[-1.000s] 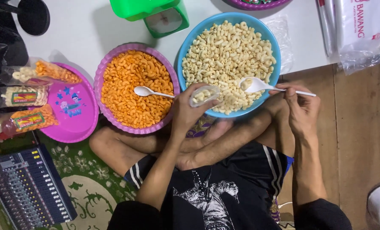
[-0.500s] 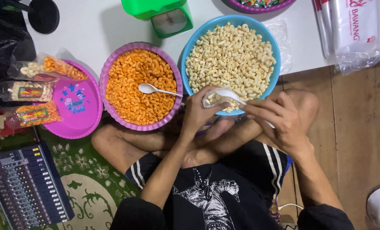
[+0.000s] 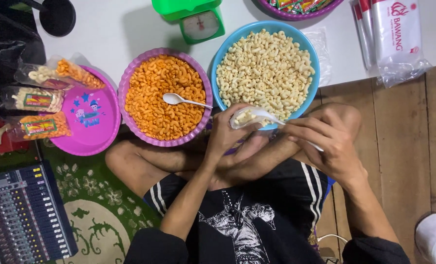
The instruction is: A person portions snacks from large bowls into small plastic bags using a spoon while sitting on the floor.
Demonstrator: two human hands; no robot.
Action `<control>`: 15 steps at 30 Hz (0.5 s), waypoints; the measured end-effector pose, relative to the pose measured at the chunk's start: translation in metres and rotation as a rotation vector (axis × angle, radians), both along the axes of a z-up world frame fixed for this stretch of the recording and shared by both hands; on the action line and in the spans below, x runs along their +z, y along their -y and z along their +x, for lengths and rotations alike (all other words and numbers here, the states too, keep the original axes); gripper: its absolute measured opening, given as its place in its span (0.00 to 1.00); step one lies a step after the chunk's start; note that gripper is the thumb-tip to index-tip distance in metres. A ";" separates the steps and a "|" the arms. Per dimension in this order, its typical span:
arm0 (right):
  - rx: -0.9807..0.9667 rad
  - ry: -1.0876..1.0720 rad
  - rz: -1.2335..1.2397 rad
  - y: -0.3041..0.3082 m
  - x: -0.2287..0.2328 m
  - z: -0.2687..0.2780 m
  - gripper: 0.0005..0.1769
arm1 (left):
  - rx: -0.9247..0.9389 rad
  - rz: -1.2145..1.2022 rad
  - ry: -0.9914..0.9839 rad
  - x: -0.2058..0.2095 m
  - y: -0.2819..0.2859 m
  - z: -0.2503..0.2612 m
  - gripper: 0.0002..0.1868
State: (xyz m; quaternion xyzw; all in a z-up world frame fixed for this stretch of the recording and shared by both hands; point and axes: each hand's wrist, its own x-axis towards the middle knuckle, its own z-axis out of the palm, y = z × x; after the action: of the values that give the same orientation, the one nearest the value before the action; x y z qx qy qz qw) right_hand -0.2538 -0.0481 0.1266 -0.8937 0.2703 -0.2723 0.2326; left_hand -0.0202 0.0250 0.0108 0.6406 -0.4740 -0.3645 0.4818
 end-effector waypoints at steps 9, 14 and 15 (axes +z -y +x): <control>0.105 -0.014 -0.012 -0.019 0.001 0.017 0.09 | -0.007 -0.095 -0.029 0.009 -0.025 0.012 0.27; 0.018 0.111 0.087 -0.022 0.008 0.023 0.07 | 0.007 -0.074 -0.104 -0.005 -0.042 0.025 0.27; -0.087 0.211 0.148 -0.021 0.002 0.016 0.07 | 0.019 -0.027 -0.169 -0.013 -0.047 0.030 0.27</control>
State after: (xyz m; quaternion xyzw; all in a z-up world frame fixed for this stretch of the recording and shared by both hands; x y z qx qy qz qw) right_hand -0.2373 -0.0275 0.1285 -0.8278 0.3022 -0.3541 0.3131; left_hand 0.0095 0.0720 -0.0025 0.6055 -0.4303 -0.4062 0.5321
